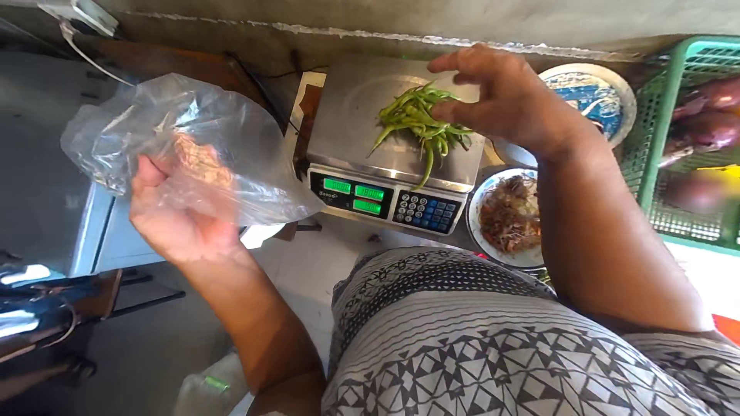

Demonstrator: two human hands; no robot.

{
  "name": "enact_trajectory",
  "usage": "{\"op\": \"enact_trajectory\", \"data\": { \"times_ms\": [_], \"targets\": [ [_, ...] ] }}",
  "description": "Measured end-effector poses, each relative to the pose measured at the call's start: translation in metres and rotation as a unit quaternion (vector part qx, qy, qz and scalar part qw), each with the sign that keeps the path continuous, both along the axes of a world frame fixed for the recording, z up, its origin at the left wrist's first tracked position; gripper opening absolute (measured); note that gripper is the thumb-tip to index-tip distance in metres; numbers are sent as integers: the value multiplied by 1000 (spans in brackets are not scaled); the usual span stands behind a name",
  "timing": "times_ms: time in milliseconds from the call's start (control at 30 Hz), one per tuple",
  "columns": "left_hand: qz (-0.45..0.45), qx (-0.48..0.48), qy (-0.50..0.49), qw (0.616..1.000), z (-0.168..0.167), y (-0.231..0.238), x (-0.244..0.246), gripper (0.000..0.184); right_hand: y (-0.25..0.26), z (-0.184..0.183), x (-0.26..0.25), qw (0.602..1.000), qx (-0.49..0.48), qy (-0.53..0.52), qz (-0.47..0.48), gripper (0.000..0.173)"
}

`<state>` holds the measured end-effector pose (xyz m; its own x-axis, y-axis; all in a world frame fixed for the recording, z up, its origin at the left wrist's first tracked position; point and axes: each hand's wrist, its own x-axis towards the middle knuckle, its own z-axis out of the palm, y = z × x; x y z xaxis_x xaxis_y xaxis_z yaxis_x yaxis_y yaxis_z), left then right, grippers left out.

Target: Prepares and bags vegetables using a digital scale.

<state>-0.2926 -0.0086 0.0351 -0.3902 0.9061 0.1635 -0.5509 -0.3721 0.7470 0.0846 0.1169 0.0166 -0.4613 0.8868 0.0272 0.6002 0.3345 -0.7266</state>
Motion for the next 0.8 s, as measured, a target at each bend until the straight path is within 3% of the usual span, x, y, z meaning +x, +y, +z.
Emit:
{"op": "enact_trajectory", "data": {
  "times_ms": [100, 167, 267, 367, 433, 467, 567, 600, 667, 733, 800],
  "targets": [
    [-26, -9, 42, 999, 2, 3, 20, 41, -20, 2, -18, 989, -51, 133, 45, 67],
    [-40, -22, 54, 998, 5, 6, 43, 42, -31, 3, -38, 969, -58, 217, 102, 91],
    [-106, -40, 6, 994, 8, 11, 77, 43, -47, 1, -75, 930, -49, 334, 148, 123],
    [-175, -59, -32, 982, 8, 14, 109, 42, -70, -6, -102, 890, -104, 410, 168, 140],
    [-172, -54, -22, 983, 5, 16, 125, 42, -85, -9, -108, 884, -176, 406, 151, 129],
    [-161, -49, -18, 986, 2, 17, 129, 42, -88, -13, -109, 888, -181, 401, 136, 111],
    [-128, -53, -67, 988, 2, 19, 133, 38, -82, -23, -93, 912, -141, 378, 75, 27],
    [-123, -53, -79, 988, 1, 19, 130, 36, -78, -24, -84, 920, -134, 365, 52, 13],
    [-109, -70, -68, 989, -4, 19, 127, 30, -70, -20, -62, 916, -150, 371, 13, 8],
    [-83, -112, -26, 990, -12, 17, 133, 22, -65, -12, -41, 877, -205, 434, -20, 19],
    [-54, -148, 89, 983, -25, 17, 148, 18, -62, -6, -23, 835, -242, 492, -42, 27]
  ]
}}
